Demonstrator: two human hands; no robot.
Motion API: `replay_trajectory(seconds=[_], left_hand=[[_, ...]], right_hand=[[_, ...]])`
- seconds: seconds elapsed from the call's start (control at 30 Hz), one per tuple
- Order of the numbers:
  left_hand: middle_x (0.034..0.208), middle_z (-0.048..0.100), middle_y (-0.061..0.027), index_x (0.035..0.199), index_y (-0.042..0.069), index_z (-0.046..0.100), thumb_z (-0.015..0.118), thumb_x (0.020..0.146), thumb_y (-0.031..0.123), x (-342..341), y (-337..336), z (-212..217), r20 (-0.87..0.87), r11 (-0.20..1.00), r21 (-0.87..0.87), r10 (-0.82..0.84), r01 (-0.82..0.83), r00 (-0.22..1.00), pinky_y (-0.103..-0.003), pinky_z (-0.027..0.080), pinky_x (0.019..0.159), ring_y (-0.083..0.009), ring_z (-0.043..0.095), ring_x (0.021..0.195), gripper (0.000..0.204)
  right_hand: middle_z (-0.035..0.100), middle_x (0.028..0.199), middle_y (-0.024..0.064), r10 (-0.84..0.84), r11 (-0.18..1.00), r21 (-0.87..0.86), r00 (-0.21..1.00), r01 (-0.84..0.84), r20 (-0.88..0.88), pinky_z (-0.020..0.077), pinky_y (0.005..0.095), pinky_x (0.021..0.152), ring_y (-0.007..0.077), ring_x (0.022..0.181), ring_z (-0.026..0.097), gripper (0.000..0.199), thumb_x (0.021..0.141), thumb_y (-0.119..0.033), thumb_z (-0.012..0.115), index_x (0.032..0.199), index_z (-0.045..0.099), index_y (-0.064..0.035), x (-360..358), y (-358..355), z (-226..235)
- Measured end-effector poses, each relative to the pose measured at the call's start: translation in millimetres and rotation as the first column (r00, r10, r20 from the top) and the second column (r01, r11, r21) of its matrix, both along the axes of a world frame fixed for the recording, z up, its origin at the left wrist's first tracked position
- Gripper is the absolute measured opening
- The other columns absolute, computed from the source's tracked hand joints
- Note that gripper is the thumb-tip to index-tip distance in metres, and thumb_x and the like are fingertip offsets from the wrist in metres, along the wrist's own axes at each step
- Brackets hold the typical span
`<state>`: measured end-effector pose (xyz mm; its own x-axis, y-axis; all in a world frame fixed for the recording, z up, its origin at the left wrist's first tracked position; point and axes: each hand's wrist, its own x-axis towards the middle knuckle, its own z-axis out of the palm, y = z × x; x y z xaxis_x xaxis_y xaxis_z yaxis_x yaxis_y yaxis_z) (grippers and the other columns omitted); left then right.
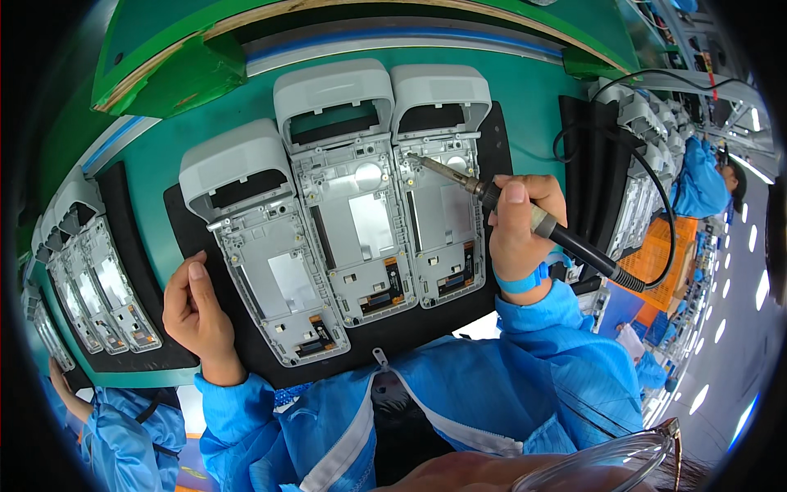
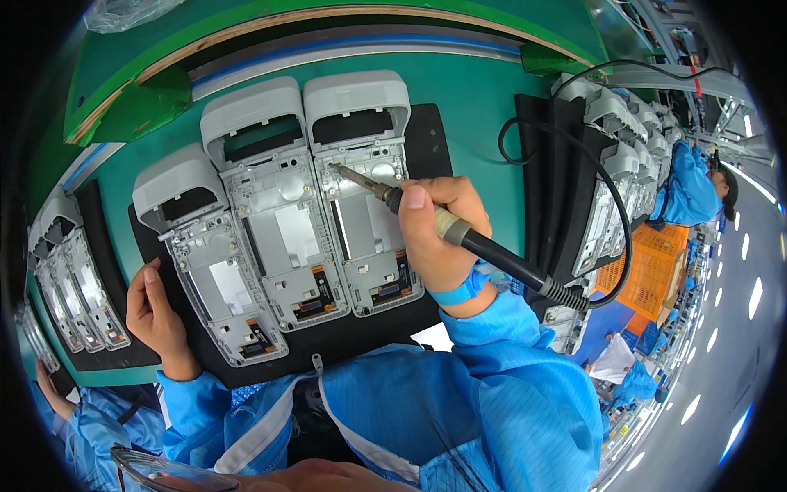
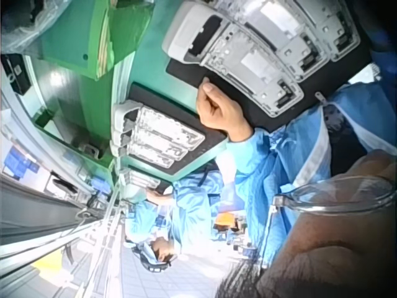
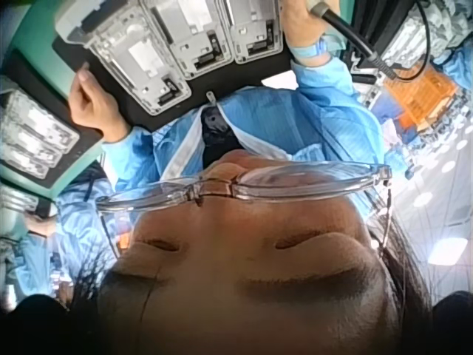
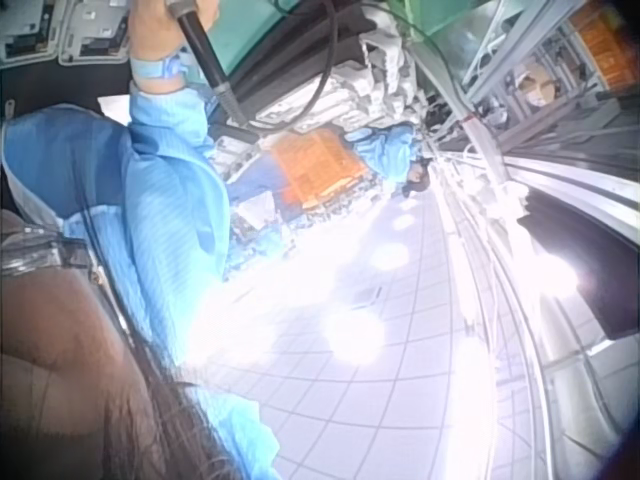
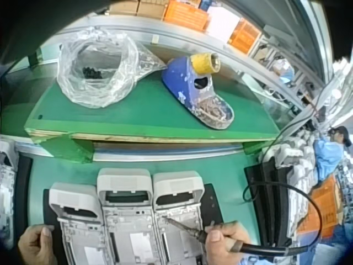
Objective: The person solders electronic components onto circuit boards using a soldering iron and solder wire.
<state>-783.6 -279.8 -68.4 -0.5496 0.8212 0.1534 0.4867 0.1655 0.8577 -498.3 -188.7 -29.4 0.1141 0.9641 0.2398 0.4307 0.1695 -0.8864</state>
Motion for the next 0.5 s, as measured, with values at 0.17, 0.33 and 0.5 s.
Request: replay_trajectory(seconds=[0.17, 0.33, 0.5], left_hand=[[0.079, 0.061, -0.0053, 0.088, -0.004, 0.06, 0.053, 0.085, 0.009, -1.0, -0.5, -1.4, 0.012, 1.0, 0.011, -0.004, 0.003, 1.0, -0.016, 0.026, 0.048, -0.0016, 0.036, 0.054, 0.015], [0.081, 0.062, -0.0063, 0.088, -0.004, 0.06, 0.053, 0.085, 0.009, 0.0, -1.5, -3.8, 0.02, 1.0, 0.012, -0.015, 0.015, 1.0, -0.016, 0.026, 0.048, -0.0014, 0.036, 0.054, 0.015], [0.082, 0.062, -0.0064, 0.088, -0.004, 0.06, 0.053, 0.085, 0.009, -0.1, -0.9, -6.0, 0.01, 1.0, 0.013, -0.009, 0.008, 1.0, -0.016, 0.028, 0.049, -0.0017, 0.037, 0.055, 0.015]], right_hand=[[0.056, 0.071, 0.0089, 0.0, 1.0, -0.011, 1.0, 0.0, -0.018, 0.0373, 0.0201, 0.043, 0.0068, 0.046, 0.044, 0.027, 0.082, -0.026, 0.055, 0.075, 0.047, -0.0017, -0.9, 0.5, 0.2], [0.061, 0.077, 0.0102, -0.006, 0.999, -0.052, 0.991, -0.001, -0.135, 0.0444, 0.0244, 0.061, 0.0105, 0.066, 0.053, 0.017, 0.08, -0.016, 0.06, 0.078, 0.052, -0.0011, 3.2, -2.7, 0.0], [0.061, 0.076, 0.0098, -0.008, 0.999, -0.053, 0.993, 0.002, -0.114, 0.0444, 0.0243, 0.061, 0.0104, 0.066, 0.053, 0.017, 0.08, -0.016, 0.06, 0.077, 0.052, -0.0011, 4.0, -1.8, -0.7]])
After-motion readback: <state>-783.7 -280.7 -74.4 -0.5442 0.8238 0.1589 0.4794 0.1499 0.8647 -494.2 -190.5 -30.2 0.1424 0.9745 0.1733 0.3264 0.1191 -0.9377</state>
